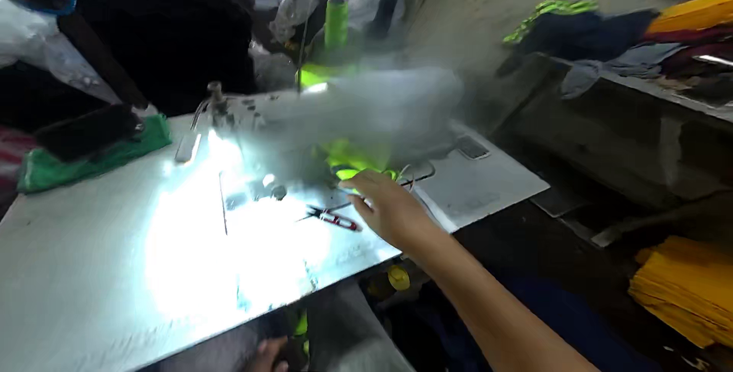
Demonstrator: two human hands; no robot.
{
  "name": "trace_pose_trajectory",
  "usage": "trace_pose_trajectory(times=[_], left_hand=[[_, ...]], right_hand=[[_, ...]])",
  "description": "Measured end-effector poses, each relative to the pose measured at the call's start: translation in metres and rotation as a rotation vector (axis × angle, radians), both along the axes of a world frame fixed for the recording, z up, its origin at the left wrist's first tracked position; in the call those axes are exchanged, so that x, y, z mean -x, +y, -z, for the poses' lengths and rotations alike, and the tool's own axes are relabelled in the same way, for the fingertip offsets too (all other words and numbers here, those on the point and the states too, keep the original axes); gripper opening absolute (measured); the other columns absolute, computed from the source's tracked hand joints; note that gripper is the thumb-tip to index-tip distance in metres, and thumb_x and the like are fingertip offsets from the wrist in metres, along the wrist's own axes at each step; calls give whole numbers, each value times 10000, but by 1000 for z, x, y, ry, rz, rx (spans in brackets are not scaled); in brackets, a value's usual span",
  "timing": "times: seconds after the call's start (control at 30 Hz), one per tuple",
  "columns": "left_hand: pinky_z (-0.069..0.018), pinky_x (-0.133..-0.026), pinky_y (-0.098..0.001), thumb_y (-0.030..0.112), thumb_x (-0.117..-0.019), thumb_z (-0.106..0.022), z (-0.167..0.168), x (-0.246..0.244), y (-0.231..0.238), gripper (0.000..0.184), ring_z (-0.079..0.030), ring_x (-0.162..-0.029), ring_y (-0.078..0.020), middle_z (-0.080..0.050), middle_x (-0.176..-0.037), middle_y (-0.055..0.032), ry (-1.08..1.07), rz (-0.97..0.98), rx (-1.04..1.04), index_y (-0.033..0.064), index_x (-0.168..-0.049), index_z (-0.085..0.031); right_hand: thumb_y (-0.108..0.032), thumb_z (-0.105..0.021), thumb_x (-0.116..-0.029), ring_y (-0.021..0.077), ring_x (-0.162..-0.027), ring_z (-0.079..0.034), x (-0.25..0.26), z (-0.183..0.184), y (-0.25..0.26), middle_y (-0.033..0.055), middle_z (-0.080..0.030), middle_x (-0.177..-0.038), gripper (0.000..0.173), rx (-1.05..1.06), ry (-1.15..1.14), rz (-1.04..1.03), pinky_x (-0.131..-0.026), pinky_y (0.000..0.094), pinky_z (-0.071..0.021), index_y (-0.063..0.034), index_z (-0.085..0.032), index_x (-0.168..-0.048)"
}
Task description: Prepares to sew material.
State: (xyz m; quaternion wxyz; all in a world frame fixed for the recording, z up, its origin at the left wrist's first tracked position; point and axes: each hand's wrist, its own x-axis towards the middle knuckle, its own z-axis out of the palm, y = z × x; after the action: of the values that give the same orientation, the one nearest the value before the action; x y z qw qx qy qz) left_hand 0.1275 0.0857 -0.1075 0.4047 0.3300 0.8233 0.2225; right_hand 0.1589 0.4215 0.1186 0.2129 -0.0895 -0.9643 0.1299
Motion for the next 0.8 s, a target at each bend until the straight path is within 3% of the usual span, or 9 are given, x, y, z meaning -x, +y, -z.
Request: trace_pose_trajectory(times=[0.07,0.13,0.17,0.33,0.4,0.43,0.53,0.67,0.8], left_hand=[[-309,-1162,-666,301,-1039,-567,-25,11,-27,467,-511,-1375,-410,-548,-1476,-207,106,-37,115,108,-1464,-565],[-158,-1201,-699,287,-1032,-571,-33,18,-54,447,-467,-1410,-421,-540,-1483,-215,223,-94,166,107,-1440,-593],[-130,-1216,-681,269,-1024,-583,-31,19,-67,430,-466,-1417,-406,-545,-1480,-211,266,-115,161,93,-1415,-614],[-101,-1223,-660,317,-976,-637,-9,9,-84,377,-502,-1409,-301,-635,-1417,-62,465,-111,115,198,-1328,-700],[-41,-1229,-651,363,-990,-611,-10,8,-78,392,-458,-1445,-272,-631,-1428,-15,442,-112,196,236,-1353,-685],[-17,-1231,-648,381,-1004,-585,-11,11,-74,403,-443,-1456,-258,-619,-1442,-3,414,-109,235,246,-1375,-666],[16,-1243,-621,391,-1028,-545,-17,17,-63,417,-437,-1458,-216,-595,-1467,9,357,-116,300,243,-1410,-629],[23,-1242,-620,398,-1040,-519,-20,17,-51,428,-411,-1475,-220,-585,-1477,10,355,-79,337,250,-1432,-608],[25,-1238,-632,398,-1046,-506,-18,14,-42,443,-388,-1488,-238,-564,-1499,4,352,-25,360,233,-1448,-592]], right_hand=[[-162,-643,-980,227,-935,-707,-4,5,-15,78,-712,-1029,206,5,60,-65,-820,421,-610,-91,-744,-1145],[-172,-600,-976,204,-931,-703,-7,21,-25,58,-716,-1011,219,8,108,-107,-822,397,-604,-91,-753,-1110],[-175,-590,-968,190,-923,-697,-9,31,-29,45,-714,-999,227,15,114,-127,-818,380,-600,-95,-758,-1097],[-245,-569,-988,155,-949,-677,-4,72,-44,29,-705,-1022,283,96,61,-157,-860,344,-580,-103,-749,-1154],[-243,-593,-992,174,-981,-673,0,91,-44,47,-701,-1050,277,146,66,-141,-899,380,-573,-90,-746,-1166],[-239,-602,-990,169,-949,-666,3,95,-44,48,-687,-1031,268,165,79,-125,-869,374,-578,-86,-745,-1157],[-213,-591,-995,120,-842,-651,5,96,-43,35,-675,-984,249,218,101,-90,-752,304,-583,-86,-727,-1160],[-210,-535,-1004,110,-887,-654,2,101,-42,16,-684,-969,257,137,172,-107,-807,290,-575,-82,-748,-1066],[-193,-523,-995,128,-883,-659,0,100,-45,22,-687,-948,259,87,198,-67,-809,300,-572,-82,-752,-1045]])
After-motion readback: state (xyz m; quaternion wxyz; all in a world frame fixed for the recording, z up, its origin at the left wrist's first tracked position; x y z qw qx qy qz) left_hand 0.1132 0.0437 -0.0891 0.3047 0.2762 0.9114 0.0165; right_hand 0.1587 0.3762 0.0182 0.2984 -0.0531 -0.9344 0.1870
